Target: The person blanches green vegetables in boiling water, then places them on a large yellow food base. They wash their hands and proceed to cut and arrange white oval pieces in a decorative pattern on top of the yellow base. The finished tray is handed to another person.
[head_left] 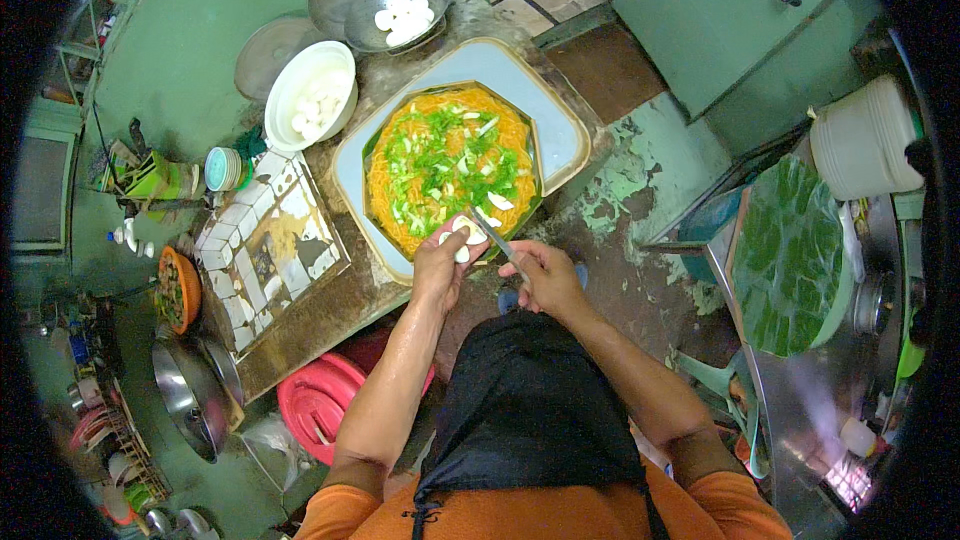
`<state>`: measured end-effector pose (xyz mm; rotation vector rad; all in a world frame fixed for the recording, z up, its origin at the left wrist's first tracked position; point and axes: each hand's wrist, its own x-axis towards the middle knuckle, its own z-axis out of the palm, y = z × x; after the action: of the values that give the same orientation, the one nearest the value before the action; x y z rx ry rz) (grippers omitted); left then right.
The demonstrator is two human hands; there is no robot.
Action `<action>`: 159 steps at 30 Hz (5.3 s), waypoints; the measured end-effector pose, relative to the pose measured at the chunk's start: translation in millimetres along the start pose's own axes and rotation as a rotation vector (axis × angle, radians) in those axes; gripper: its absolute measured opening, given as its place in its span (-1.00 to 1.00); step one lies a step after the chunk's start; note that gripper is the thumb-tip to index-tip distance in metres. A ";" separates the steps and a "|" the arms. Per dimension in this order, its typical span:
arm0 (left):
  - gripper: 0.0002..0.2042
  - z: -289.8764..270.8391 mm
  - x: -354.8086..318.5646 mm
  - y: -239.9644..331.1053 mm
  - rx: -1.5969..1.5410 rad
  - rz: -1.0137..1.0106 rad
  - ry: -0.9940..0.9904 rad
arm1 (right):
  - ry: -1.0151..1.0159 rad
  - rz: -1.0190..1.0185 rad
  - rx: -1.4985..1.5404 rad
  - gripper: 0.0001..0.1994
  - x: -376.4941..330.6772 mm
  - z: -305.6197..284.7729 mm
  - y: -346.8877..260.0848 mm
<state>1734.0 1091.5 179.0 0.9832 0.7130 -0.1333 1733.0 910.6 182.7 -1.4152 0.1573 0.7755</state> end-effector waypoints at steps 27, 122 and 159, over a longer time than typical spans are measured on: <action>-0.65 -53.9 -11.1 16.5 0.026 -0.092 -0.081 | 0.070 -0.325 -0.154 -0.74 -19.2 60.0 53.4; -0.74 132.6 64.4 -28.7 -0.791 0.098 0.263 | -0.578 -0.576 -0.873 -0.72 136.7 -152.8 -124.2; -0.58 -74.6 9.8 90.3 -0.075 0.172 -0.031 | 0.110 -0.074 -0.185 -0.70 37.2 -43.5 -65.2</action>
<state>1742.1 1204.2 211.4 0.9643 0.5979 0.0286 1812.7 887.6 208.2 -1.6317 0.1197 0.6643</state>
